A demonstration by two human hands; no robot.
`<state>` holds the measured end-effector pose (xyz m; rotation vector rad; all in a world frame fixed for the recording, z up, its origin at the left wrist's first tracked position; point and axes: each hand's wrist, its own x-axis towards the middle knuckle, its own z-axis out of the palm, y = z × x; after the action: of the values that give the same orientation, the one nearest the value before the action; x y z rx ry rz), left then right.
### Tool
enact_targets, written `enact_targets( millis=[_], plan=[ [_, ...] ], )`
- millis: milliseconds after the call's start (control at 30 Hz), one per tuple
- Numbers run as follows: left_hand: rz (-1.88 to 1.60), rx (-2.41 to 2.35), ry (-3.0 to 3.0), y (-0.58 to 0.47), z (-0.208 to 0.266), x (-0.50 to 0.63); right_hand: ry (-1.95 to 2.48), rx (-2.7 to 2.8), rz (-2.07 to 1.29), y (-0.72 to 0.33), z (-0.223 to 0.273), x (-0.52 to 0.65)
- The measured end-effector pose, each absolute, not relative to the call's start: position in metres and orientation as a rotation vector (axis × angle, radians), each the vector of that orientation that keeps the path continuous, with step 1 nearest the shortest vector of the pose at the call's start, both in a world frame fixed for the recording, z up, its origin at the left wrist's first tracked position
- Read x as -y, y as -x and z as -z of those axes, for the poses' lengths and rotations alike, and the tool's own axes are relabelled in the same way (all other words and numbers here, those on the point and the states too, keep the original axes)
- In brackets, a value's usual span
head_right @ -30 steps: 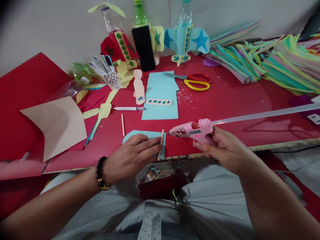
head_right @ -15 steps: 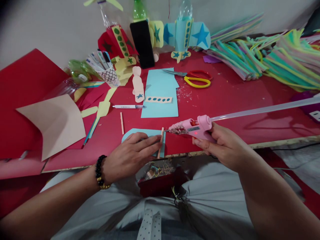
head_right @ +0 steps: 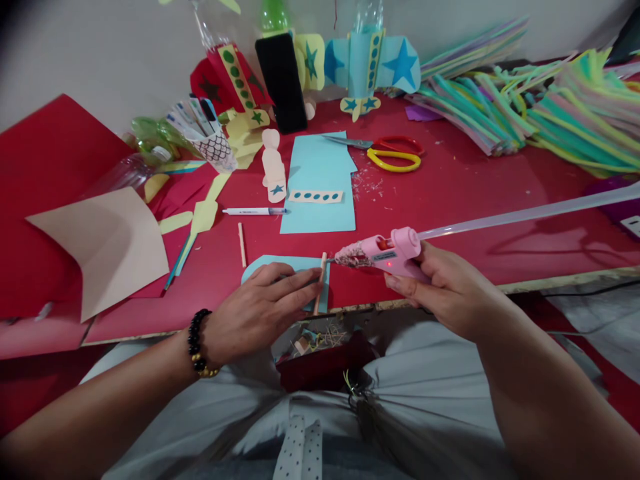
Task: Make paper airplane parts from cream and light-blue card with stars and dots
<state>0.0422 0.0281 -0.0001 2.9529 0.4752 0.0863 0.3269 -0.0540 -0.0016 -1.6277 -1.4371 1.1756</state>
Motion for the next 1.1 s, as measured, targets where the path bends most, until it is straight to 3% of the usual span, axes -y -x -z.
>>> enact_targets(
  millis=[1100],
  plan=[
    [-0.096, -0.458, -2.942, -0.0415, 0.0010, -0.0284, 1.704, 1.521, -1.129, -0.3311, 0.0031, 0.0582]
  ],
)
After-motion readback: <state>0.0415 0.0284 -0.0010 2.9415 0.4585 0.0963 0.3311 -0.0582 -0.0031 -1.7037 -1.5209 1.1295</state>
